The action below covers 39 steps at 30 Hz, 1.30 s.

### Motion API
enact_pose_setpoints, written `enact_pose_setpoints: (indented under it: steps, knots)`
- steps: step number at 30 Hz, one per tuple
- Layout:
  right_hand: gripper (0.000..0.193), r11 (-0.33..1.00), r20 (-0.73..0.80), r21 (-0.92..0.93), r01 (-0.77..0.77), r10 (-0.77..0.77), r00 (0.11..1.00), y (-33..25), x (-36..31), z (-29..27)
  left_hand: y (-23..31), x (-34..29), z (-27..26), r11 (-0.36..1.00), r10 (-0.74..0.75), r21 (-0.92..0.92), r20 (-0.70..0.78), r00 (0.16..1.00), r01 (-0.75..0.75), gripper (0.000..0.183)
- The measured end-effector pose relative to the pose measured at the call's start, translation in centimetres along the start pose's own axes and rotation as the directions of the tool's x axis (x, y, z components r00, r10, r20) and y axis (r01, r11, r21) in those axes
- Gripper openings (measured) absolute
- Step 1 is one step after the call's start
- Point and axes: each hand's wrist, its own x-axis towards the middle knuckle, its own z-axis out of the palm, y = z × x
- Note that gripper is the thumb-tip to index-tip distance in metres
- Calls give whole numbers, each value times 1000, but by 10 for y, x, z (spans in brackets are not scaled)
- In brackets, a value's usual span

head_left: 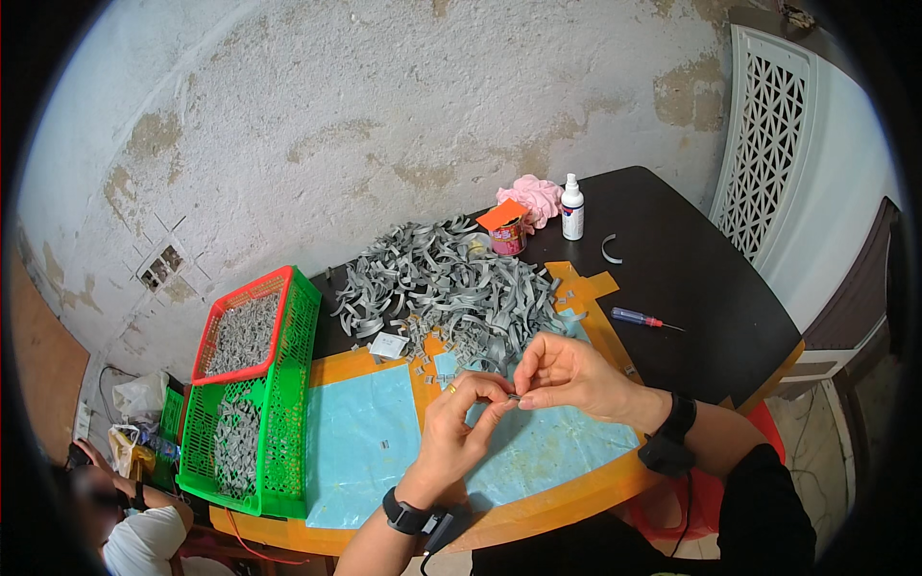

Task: The recorder is assembling small grey leather or synthetic shoe components by aligning and pressing them together at a workbench.

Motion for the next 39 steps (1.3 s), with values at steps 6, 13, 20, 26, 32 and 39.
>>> enact_pose_setpoints:
  steps: [6, 13, 20, 26, 32, 39]
  knots:
    - [25, 1000, 25, 4, -7, 7, 1000, 0, 0, 1, -5, -6, 5, 978, -116, -178, -34, 993, 108, 15]
    - [15, 941, -86, -332, 70, -104, 991, 22, 11, -31, -5, 2, -22, 951, -201, -286, -288, 936, 116, 6]
    - [20, 380, -84, -924, 53, -336, 938, 16, 9, -44, -34, -20, -157, 814, -186, -364, -902, 390, -453, 19]
    - [36, -64, 213, -977, 205, -413, 886, 27, 22, -33, -105, -105, -264, 601, -409, -307, -911, 46, -738, 27]
    - [24, -17, 203, -977, 212, -358, 911, 37, 24, -55, -99, -75, -235, 504, -519, -547, -811, 272, -669, 35]
    - [9, 258, 20, -948, 185, -533, 846, 20, 18, -41, -35, 9, -63, 857, -404, -452, -292, 867, 247, 26]
